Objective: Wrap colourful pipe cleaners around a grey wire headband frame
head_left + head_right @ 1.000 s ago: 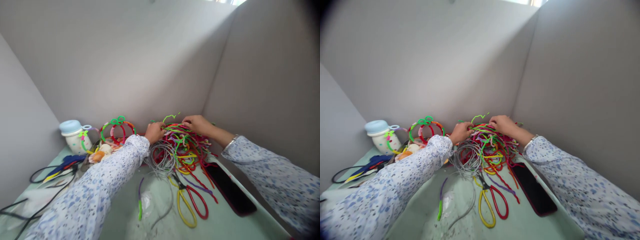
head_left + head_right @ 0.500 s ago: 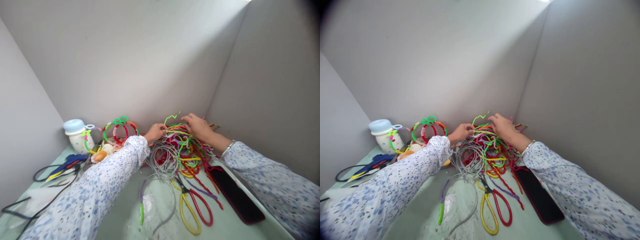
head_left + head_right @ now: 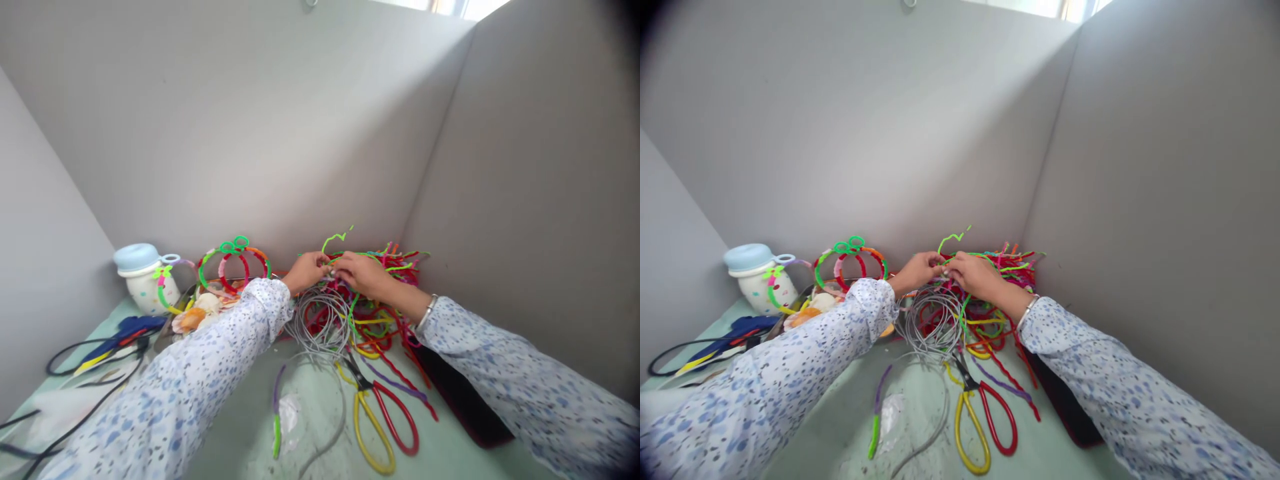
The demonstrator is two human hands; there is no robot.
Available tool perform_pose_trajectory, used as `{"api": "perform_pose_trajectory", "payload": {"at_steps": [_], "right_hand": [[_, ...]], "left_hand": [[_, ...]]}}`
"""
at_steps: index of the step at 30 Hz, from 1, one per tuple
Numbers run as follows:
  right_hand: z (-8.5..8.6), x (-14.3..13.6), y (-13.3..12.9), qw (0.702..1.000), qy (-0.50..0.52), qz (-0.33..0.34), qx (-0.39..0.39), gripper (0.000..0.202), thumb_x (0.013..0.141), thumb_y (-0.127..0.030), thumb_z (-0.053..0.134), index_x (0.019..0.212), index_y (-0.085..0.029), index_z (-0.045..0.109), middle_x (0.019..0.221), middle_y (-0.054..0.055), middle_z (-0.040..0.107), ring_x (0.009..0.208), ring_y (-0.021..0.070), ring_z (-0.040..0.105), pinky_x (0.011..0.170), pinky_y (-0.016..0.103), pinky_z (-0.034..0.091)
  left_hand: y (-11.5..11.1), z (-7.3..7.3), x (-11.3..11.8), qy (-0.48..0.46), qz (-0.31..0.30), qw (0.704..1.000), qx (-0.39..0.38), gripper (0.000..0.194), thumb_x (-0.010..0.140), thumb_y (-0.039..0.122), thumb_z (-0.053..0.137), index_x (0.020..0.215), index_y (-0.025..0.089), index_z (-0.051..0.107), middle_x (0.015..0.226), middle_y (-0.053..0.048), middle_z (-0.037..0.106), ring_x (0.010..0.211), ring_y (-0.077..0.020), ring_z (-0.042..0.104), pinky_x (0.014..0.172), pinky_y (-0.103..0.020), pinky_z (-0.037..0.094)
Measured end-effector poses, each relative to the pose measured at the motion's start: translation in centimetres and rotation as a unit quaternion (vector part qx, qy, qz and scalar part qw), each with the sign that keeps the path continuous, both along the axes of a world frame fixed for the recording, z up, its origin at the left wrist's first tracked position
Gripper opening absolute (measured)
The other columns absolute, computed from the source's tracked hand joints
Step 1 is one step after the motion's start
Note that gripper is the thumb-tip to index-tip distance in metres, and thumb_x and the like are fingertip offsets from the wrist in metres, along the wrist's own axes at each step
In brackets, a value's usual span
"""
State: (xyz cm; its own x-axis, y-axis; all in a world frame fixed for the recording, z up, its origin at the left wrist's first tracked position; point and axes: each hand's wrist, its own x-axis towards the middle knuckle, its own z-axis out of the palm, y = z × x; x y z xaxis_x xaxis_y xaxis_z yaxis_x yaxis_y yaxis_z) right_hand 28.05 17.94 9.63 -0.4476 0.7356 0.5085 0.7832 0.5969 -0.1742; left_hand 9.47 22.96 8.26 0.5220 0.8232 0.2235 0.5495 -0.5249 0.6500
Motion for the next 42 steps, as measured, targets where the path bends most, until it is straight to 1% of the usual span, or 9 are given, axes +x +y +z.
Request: {"api": "perform_pose_trajectory", "payload": {"at_steps": [5,9,13,23,25,29,35,38,42], "right_hand": [[3.1,2.2,0.8,0.985,0.167,-0.051,0.002,0.016,0.092,-0.024,0.043,0.093,-0.019,0.059,0.077,0.003,0.069,0.071,0.0175,0.064,0.069,0.029,0.049],[5.6,4.2,1.2,0.96,0.273,-0.064,-0.001,0.013,0.093,-0.03,0.039,0.092,-0.021,0.048,0.086,0.005,0.069,0.072,0.0158,0.068,0.06,0.026,0.053],[7.4,5.0,0.7,0.933,0.349,-0.076,0.035,0.011,0.093,-0.034,0.039,0.092,-0.023,0.042,0.092,0.005,0.066,0.074,0.0144,0.068,0.059,0.024,0.054],[12.4,3.8,-3.3,0.825,0.534,0.062,0.172,0.012,0.091,-0.035,0.054,0.088,-0.027,0.046,0.085,0.0,0.07,0.067,0.0143,0.067,0.052,0.024,0.05],[12.7,3.7,-4.3,0.816,0.556,0.103,0.116,0.012,0.09,-0.033,0.059,0.086,-0.027,0.05,0.078,-0.001,0.071,0.062,0.0128,0.066,0.049,0.022,0.048],[11.5,2.7,-6.1,0.761,0.639,0.113,0.02,0.014,0.091,-0.026,0.058,0.077,-0.022,0.054,0.067,-0.002,0.07,0.054,0.0103,0.066,0.043,0.017,0.047],[6.9,-1.9,-7.1,0.654,0.73,0.097,-0.176,0.019,0.086,-0.02,0.064,0.068,-0.019,0.059,0.065,-0.001,0.07,0.054,0.0068,0.065,0.05,0.013,0.054],[4.7,-4.1,-7.7,0.672,0.683,0.126,-0.257,0.014,0.081,-0.027,0.07,0.073,-0.018,0.062,0.07,0.0,0.07,0.06,0.0093,0.067,0.054,0.015,0.056],[2.3,-5.3,-8.9,0.691,0.658,0.116,-0.274,0.018,0.075,-0.031,0.075,0.075,-0.017,0.064,0.068,-0.001,0.068,0.057,0.0096,0.065,0.045,0.014,0.05]], "left_hand": [[-0.6,-0.1,0.4,0.061,0.039,0.996,0.053,0.031,0.093,0.031,0.057,0.121,0.016,0.057,0.122,-0.009,0.06,0.102,-0.0227,0.063,0.085,-0.043,0.055],[-1.2,0.0,1.0,0.085,0.091,0.986,0.111,0.03,0.093,0.03,0.057,0.12,0.017,0.057,0.122,-0.01,0.06,0.103,-0.0227,0.062,0.087,-0.043,0.054],[-2.4,0.6,1.9,0.076,0.155,0.968,0.181,0.037,0.088,0.029,0.061,0.124,0.019,0.057,0.126,-0.016,0.051,0.121,-0.0333,0.047,0.101,-0.05,0.036],[-3.3,1.3,3.6,0.045,0.094,0.978,0.181,0.031,0.082,0.024,0.063,0.112,0.018,0.067,0.102,-0.013,0.062,0.106,-0.0316,0.056,0.096,-0.044,0.04],[-3.9,1.6,3.1,0.008,0.097,0.98,0.173,0.038,0.082,0.017,0.059,0.12,0.017,0.063,0.109,-0.014,0.061,0.112,-0.032,0.054,0.099,-0.046,0.038],[-6.3,2.5,1.0,-0.086,0.068,0.985,0.131,0.045,0.083,0.009,0.05,0.127,0.013,0.057,0.115,-0.014,0.062,0.109,-0.0266,0.057,0.098,-0.042,0.042],[-11.1,3.4,-0.7,-0.202,-0.081,0.976,0.016,0.042,0.084,0.011,0.054,0.124,0.02,0.061,0.116,-0.005,0.069,0.098,-0.0177,0.064,0.087,-0.028,0.05],[-12.6,3.2,-1.2,-0.4,-0.134,0.873,-0.246,0.036,0.075,0.014,0.071,0.111,0.015,0.069,0.108,-0.007,0.071,0.091,-0.016,0.064,0.087,-0.026,0.047],[-14.4,2.0,-3.6,-0.429,-0.095,0.836,-0.328,0.02,0.082,0.024,0.064,0.097,0.011,0.068,0.082,-0.007,0.07,0.067,-0.0122,0.062,0.068,-0.024,0.048]]}}
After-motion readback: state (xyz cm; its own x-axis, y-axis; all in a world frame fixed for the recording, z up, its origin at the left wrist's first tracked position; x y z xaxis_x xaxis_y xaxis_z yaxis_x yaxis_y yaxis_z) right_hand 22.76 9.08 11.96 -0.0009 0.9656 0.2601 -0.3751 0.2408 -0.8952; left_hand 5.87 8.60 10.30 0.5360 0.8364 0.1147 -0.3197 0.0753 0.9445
